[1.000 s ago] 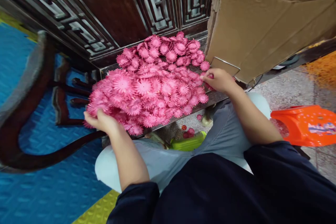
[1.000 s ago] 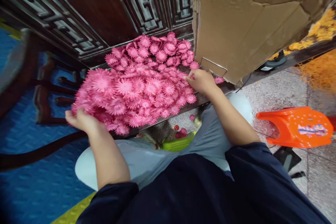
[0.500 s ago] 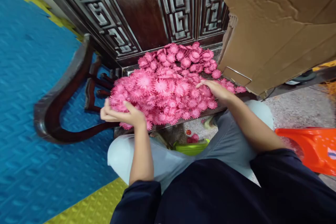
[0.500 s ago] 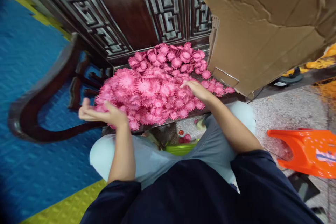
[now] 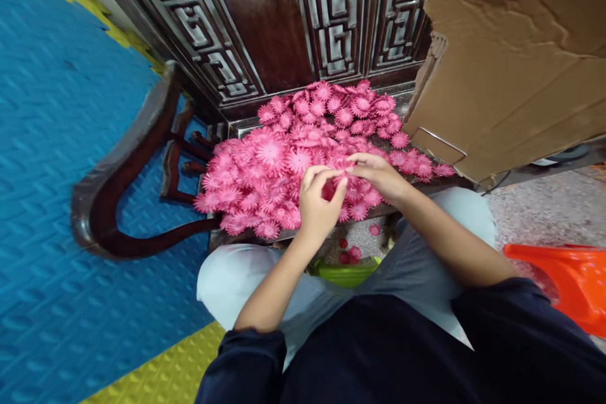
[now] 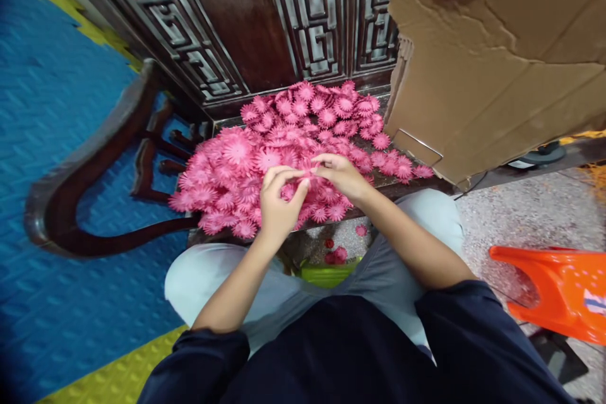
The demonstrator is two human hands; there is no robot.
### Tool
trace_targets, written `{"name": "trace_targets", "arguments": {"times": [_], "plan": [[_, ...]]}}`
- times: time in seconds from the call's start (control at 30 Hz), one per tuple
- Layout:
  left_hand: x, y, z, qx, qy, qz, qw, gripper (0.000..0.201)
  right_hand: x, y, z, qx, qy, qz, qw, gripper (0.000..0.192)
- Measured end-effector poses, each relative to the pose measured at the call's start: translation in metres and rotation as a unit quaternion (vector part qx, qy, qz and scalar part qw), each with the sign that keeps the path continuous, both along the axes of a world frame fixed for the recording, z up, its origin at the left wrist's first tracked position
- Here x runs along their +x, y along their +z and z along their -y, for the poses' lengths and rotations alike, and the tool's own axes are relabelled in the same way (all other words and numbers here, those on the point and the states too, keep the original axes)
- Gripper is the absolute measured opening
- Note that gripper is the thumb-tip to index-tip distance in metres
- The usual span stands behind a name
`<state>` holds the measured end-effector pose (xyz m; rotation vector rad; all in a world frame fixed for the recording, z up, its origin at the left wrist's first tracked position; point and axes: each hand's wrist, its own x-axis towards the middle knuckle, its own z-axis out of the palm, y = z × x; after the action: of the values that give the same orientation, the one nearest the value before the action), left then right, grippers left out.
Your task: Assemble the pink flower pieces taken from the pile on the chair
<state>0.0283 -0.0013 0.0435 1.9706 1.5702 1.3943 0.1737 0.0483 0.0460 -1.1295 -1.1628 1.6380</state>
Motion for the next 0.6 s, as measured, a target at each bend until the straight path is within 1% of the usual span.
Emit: {"name": "trace_targets", "arguments": {"times": [0.1,0.2,0.27,0.37,0.5,0.53,0.6], "plan": [[-0.007,-0.001,-0.006,-0.028,-0.006,0.046,0.999,0.009,-0.001,0.004,0.001,0.008,0.012,-0.014,1.000,0.021],[-0.008,-0.006,-0.006,-0.027,0.016,0.078,0.996,0.016,-0.001,0.005,0.004,0.001,0.039,-0.060,0.997,0.021],[-0.009,-0.010,-0.005,-0.010,0.032,0.080,0.996,0.018,-0.001,0.001,0.005,-0.011,0.050,-0.092,0.994,0.023],[-0.012,-0.014,-0.004,0.014,0.038,0.064,0.997,0.016,0.000,-0.008,0.006,-0.031,0.074,-0.135,0.988,0.023],[-0.017,-0.019,-0.005,0.018,0.015,0.063,0.998,0.013,0.000,-0.018,0.011,-0.054,0.139,-0.181,0.972,0.026],[-0.016,-0.021,-0.004,0.020,0.008,0.063,0.998,0.012,0.000,-0.020,0.013,-0.060,0.142,-0.185,0.971,0.026],[-0.014,-0.023,-0.003,0.026,-0.002,0.058,0.998,0.011,-0.001,-0.025,0.017,-0.074,0.117,-0.188,0.972,0.024]]}}
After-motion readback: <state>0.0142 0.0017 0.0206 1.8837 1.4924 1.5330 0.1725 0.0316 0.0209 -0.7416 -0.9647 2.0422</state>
